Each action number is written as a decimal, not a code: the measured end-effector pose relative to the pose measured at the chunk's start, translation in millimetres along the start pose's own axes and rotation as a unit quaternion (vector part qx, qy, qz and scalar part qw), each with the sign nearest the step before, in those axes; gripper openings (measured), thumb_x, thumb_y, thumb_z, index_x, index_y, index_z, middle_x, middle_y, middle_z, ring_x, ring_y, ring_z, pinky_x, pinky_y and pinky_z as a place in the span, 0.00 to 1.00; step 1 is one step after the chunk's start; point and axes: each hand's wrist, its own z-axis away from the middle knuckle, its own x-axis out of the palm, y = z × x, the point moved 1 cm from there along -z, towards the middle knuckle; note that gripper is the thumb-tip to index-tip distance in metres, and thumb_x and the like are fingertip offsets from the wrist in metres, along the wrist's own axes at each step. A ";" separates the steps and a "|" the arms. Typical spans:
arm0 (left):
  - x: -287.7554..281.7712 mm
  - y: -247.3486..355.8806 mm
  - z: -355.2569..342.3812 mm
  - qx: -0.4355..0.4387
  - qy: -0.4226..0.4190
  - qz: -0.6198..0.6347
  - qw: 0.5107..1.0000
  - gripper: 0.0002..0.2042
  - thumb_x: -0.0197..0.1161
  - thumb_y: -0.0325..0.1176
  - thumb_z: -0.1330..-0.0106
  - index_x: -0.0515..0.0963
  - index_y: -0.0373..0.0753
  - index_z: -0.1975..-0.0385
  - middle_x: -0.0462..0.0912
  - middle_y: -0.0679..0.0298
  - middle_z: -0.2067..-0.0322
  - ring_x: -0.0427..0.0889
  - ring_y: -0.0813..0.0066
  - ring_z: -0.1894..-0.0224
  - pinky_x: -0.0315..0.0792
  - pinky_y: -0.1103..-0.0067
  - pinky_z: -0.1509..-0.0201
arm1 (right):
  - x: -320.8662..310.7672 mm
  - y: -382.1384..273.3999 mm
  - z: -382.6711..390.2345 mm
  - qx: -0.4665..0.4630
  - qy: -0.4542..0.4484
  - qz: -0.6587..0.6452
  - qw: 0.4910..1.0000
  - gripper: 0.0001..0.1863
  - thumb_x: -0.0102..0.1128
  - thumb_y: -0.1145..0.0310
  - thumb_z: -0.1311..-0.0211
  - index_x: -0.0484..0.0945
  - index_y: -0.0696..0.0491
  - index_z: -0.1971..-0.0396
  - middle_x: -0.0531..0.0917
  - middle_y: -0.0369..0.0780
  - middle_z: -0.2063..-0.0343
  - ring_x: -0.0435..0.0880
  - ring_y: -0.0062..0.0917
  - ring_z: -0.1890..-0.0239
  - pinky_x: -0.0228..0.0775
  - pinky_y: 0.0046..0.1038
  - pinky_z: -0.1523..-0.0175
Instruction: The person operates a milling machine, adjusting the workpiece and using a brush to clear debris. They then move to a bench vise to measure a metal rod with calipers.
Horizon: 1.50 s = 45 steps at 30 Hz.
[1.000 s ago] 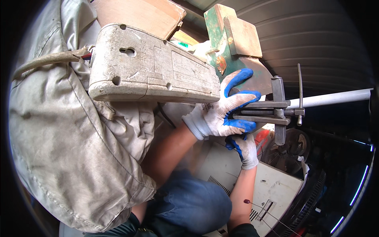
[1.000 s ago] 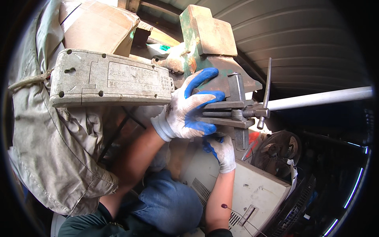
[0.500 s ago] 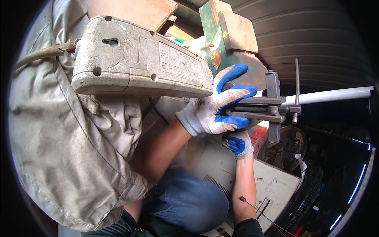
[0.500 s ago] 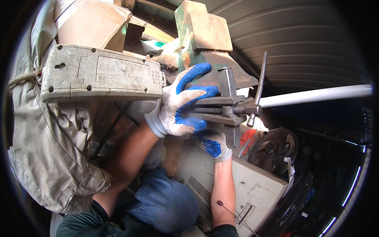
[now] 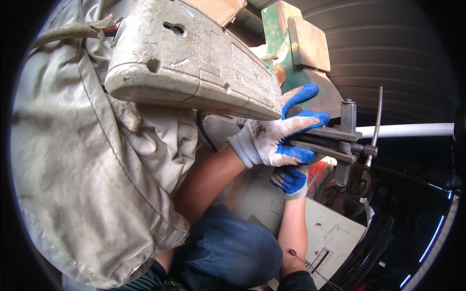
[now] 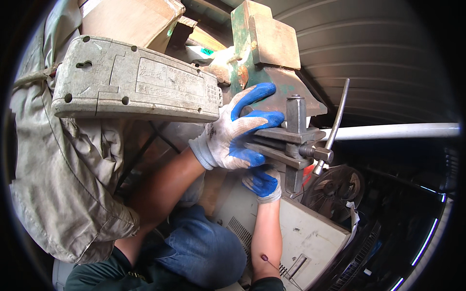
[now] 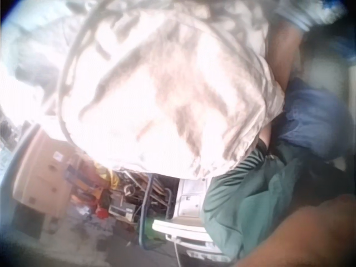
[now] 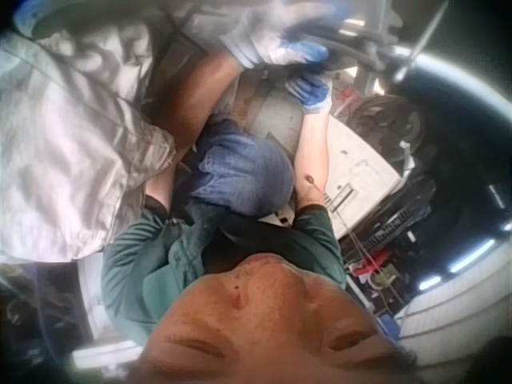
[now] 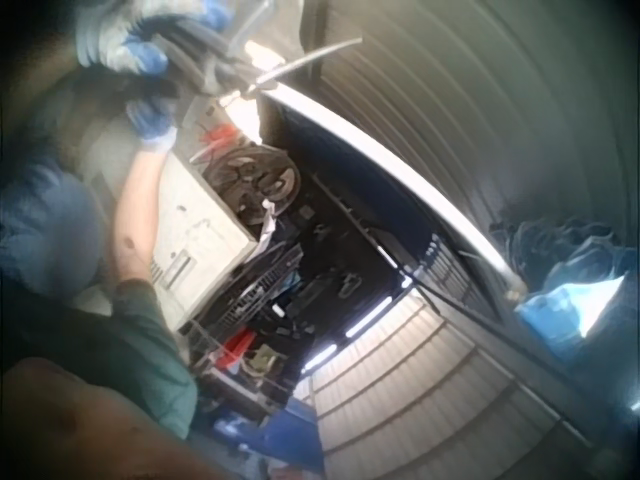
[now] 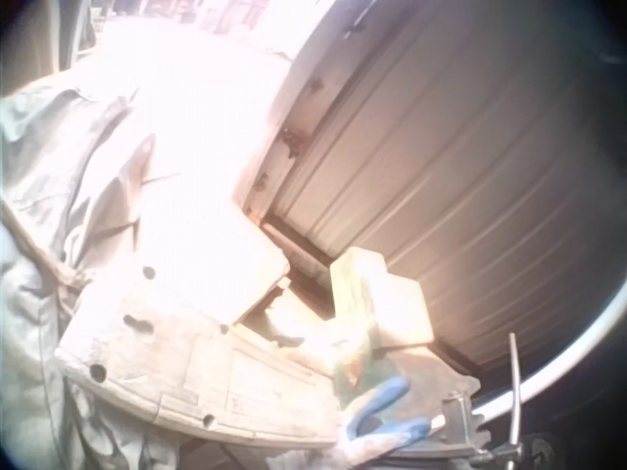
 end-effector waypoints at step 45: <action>-12.3 14.9 -3.9 -0.040 -0.091 -0.014 0.995 0.34 0.63 0.59 0.42 0.73 0.43 0.40 0.64 0.46 0.35 0.55 0.46 0.30 0.55 0.56 0.31 | 58.9 -6.1 4.3 -0.182 0.318 0.617 0.697 0.15 0.65 0.71 0.49 0.78 0.60 0.60 0.82 0.39 0.72 0.81 0.32 0.72 0.73 0.32 0.63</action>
